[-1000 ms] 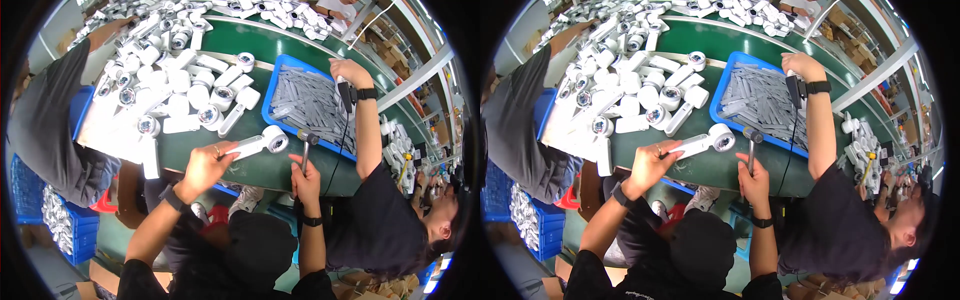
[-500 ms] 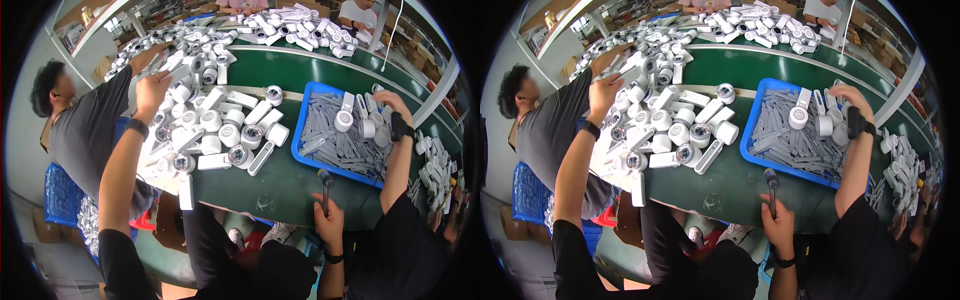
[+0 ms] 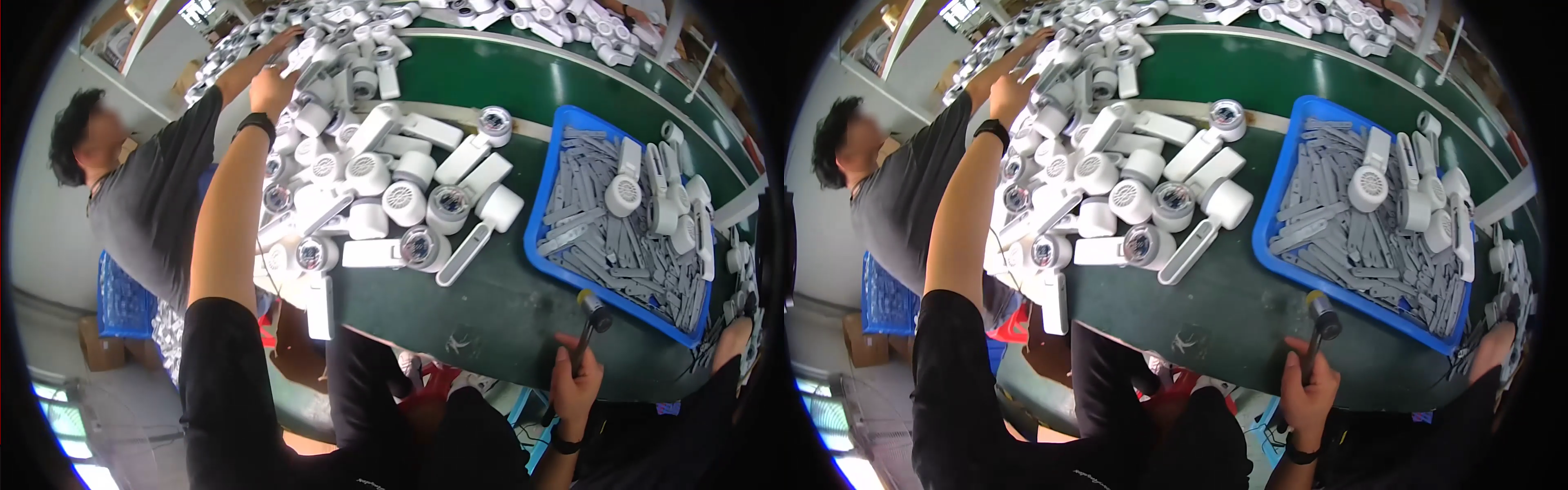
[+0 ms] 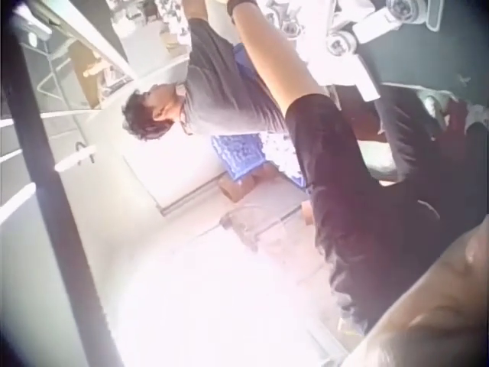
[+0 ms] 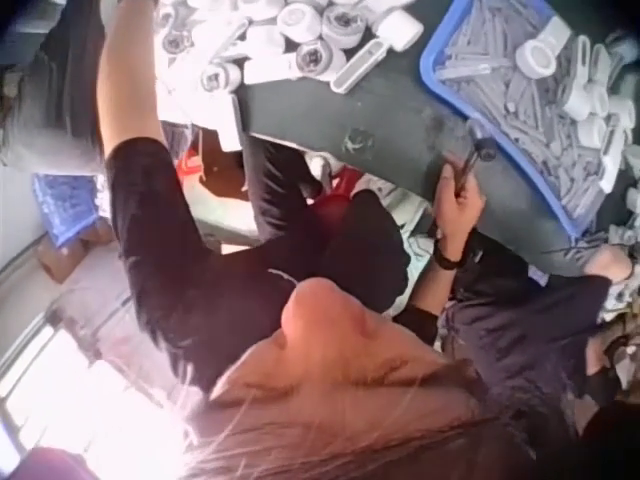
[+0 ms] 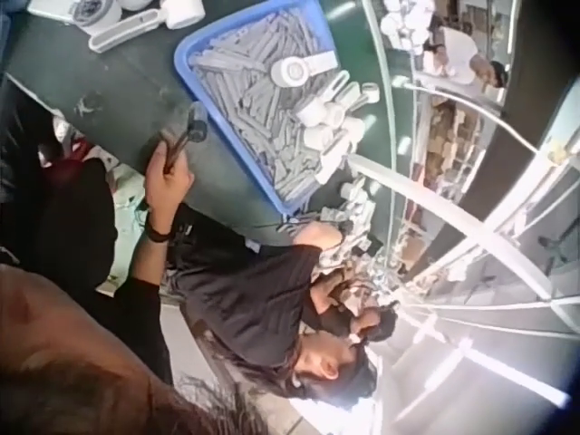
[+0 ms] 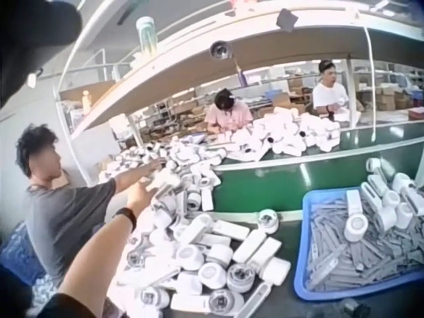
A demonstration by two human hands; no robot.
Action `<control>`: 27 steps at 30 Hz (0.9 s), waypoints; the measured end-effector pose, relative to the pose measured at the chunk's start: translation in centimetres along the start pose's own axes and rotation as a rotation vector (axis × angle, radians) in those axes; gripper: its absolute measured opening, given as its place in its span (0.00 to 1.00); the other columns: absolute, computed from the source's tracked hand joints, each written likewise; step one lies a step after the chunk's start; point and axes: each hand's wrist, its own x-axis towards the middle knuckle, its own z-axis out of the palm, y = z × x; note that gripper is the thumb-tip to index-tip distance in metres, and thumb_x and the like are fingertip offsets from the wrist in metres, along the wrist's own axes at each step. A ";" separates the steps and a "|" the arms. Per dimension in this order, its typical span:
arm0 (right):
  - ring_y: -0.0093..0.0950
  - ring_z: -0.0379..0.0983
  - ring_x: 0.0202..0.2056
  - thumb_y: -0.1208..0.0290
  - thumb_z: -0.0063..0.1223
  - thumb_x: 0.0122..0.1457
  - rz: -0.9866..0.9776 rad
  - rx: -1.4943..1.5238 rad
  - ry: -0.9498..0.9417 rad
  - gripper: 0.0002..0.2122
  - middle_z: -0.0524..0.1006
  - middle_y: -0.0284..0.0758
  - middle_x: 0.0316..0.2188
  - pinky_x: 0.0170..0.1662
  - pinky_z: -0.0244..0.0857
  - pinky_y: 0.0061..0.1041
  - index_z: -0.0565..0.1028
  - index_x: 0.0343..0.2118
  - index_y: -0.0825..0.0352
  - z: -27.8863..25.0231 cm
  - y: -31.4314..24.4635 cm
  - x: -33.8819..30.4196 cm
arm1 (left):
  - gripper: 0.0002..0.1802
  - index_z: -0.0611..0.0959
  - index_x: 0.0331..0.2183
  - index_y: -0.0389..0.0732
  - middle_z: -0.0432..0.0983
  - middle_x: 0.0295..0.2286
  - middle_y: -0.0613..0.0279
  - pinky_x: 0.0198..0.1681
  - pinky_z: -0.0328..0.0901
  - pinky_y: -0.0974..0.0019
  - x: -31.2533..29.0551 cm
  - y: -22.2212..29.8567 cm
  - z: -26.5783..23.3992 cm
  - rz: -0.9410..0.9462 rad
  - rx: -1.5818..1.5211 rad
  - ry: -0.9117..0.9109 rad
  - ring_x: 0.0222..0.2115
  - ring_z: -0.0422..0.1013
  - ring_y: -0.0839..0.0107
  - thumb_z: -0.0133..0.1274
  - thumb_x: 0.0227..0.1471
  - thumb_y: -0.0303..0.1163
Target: The person picks up a white fan housing and a grey strap, fits the strap into the housing, and hammers it into place with a mallet. They repeat this process multiple times, setting each assembled fan back onto the work surface.
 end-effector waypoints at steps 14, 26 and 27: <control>0.12 0.57 0.10 0.73 0.49 0.70 0.029 0.005 -0.074 0.11 0.65 0.21 0.12 0.14 0.47 0.16 0.76 0.50 0.71 1.3 -0.5 0.2 | 0.43 0.70 0.59 0.35 0.79 0.36 0.48 0.32 0.74 0.53 -40.1 6.2 -17.8 -0.066 0.009 -0.363 0.31 0.79 0.49 0.68 0.51 0.51; 0.12 0.58 0.11 0.73 0.49 0.70 0.053 0.061 -0.006 0.11 0.64 0.21 0.12 0.15 0.49 0.17 0.77 0.50 0.70 1.8 -1.0 -0.2 | 0.18 0.81 0.51 0.31 0.81 0.43 0.39 0.47 0.73 0.56 -39.1 4.8 -23.7 0.120 -0.278 -0.140 0.44 0.80 0.46 0.57 0.60 0.26; 0.12 0.58 0.11 0.73 0.49 0.70 0.053 0.061 -0.006 0.11 0.64 0.21 0.12 0.15 0.49 0.17 0.77 0.50 0.70 1.6 -0.8 -0.2 | 0.17 0.81 0.50 0.30 0.82 0.43 0.40 0.48 0.73 0.57 -37.0 5.4 -24.0 0.109 -0.248 -0.117 0.44 0.80 0.47 0.57 0.60 0.25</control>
